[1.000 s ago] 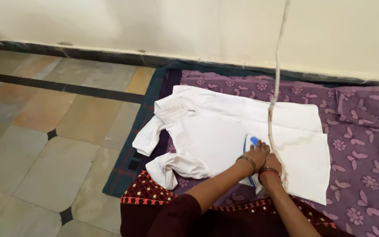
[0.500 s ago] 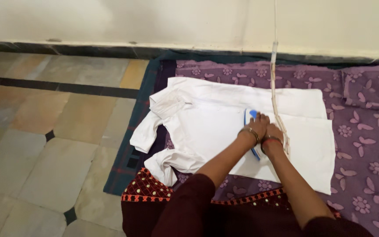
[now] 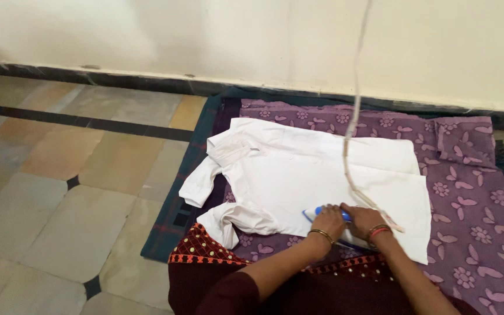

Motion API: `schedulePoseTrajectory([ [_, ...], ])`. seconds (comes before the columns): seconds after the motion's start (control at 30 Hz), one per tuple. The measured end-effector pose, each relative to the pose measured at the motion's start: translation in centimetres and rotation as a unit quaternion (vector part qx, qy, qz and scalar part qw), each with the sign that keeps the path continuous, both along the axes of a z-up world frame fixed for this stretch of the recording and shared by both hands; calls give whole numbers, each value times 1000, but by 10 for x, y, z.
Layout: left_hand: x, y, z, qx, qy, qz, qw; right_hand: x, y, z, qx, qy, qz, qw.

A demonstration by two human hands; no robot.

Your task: The person irons a white long-sleeved shirt laid out on a purple patterned bedsheet. They use a blue and white electric iron to smooth the fabric, moving it back and forth across the shirt's body and sleeves. The person periodically adjusts the shirt's position to ensure even coverage.

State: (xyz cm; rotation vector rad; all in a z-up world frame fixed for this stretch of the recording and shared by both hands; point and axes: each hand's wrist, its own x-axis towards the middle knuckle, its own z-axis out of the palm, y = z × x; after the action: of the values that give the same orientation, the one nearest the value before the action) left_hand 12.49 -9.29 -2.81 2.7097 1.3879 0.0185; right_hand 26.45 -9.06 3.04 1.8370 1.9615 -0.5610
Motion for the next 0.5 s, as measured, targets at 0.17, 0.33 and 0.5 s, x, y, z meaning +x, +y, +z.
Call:
schedulePoseTrajectory([
  [0.17, -48, 31, -13, -11, -39, 44, 998, -45, 16, -6, 115, 36, 88, 989],
  [0.33, -91, 60, 11, -107, 13, 18, 994, -83, 29, 24, 71, 50, 70, 994],
  [0.5, -54, 48, 42, -103, 122, -59, 985, -58, 24, 36, 24, 23, 87, 996],
])
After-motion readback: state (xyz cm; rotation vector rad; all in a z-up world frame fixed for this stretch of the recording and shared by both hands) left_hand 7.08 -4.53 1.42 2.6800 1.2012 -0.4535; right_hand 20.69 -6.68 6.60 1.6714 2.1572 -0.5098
